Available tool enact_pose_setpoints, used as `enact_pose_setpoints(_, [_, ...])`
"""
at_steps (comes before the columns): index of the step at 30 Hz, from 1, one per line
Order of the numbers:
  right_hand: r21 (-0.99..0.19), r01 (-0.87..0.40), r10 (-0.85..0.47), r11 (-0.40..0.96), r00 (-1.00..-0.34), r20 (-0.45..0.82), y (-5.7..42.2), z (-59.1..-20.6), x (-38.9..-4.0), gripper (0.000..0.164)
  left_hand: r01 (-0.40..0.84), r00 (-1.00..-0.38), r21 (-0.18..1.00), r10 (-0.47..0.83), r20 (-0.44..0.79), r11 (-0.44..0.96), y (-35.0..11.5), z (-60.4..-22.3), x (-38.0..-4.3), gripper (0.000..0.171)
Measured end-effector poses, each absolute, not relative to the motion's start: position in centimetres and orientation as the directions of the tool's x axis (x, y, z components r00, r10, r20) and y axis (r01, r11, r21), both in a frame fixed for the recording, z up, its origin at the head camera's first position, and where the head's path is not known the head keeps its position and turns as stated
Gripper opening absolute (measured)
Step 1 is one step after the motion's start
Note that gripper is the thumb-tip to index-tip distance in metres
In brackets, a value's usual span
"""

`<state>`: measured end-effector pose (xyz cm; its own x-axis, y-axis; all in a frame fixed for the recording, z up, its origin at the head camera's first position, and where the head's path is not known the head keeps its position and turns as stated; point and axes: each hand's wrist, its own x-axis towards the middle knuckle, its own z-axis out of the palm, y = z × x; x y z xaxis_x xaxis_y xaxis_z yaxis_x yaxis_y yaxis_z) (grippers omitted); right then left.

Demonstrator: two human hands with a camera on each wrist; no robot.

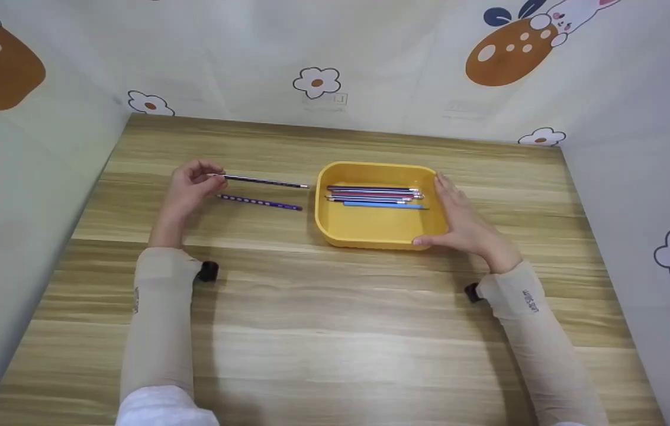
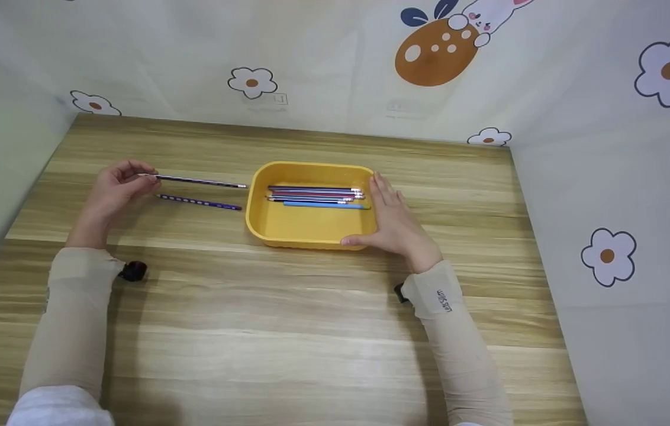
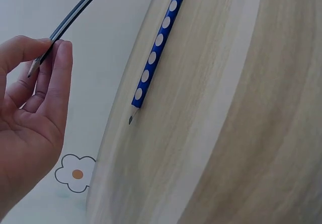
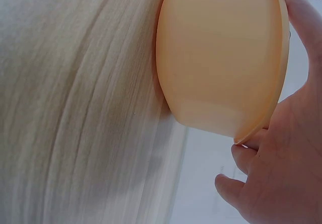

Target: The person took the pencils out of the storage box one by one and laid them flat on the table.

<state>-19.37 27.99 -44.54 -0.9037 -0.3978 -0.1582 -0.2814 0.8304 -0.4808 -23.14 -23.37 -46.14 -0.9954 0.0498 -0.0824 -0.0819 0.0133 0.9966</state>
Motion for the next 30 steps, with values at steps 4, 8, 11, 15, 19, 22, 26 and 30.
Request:
enact_pose_setpoints(4, [-0.484,-0.285,-0.401,0.827,-0.903,-0.154,28.0,-44.6,-19.4,0.133,-0.093,-0.993,0.987,0.054,-0.101,0.13,-23.5,-46.3,-23.5,0.017])
enact_pose_setpoints(8, [-0.489,-0.279,-0.398,0.826,-0.904,-0.157,28.0,-44.7,-19.4,0.134,-0.115,-0.99,0.976,0.061,-0.129,0.186,-23.4,-46.2,-23.8,0.021])
enact_pose_setpoints(11, [-0.493,-0.273,-0.396,0.826,-0.903,-0.164,28.1,-44.7,-19.5,0.134,-0.145,-0.985,0.968,0.063,-0.161,0.203,-23.3,-46.0,-24.0,0.022])
enact_pose_setpoints(15, [-0.505,-0.28,-0.405,0.816,-0.901,-0.155,28.1,-44.8,-19.5,0.134,-0.161,-0.981,0.958,0.063,-0.181,0.237,-23.2,-46.0,-24.4,0.023])
enact_pose_setpoints(19, [-0.517,-0.297,-0.419,0.803,-0.898,-0.135,28.2,-44.9,-19.5,0.133,-0.15,-0.982,0.948,0.066,-0.175,0.28,-23.2,-46.2,-24.7,0.023])
enact_pose_setpoints(22, [-0.513,-0.3,-0.418,0.804,-0.899,-0.13,28.3,-44.9,-19.6,0.132,-0.144,-0.983,0.94,0.062,-0.172,0.309,-23.3,-46.4,-24.8,0.024])
enact_pose_setpoints(26, [-0.506,-0.297,-0.412,0.81,-0.902,-0.131,28.3,-44.8,-19.5,0.132,-0.116,-0.987,0.912,0.054,-0.149,0.394,-23.5,-46.7,-25.0,0.025])
enact_pose_setpoints(30, [-0.51,-0.293,-0.411,0.809,-0.902,-0.133,28.2,-44.8,-19.4,0.132,-0.054,-0.992,0.842,0.068,-0.107,0.537,-23.8,-47.0,-25.2,0.022])
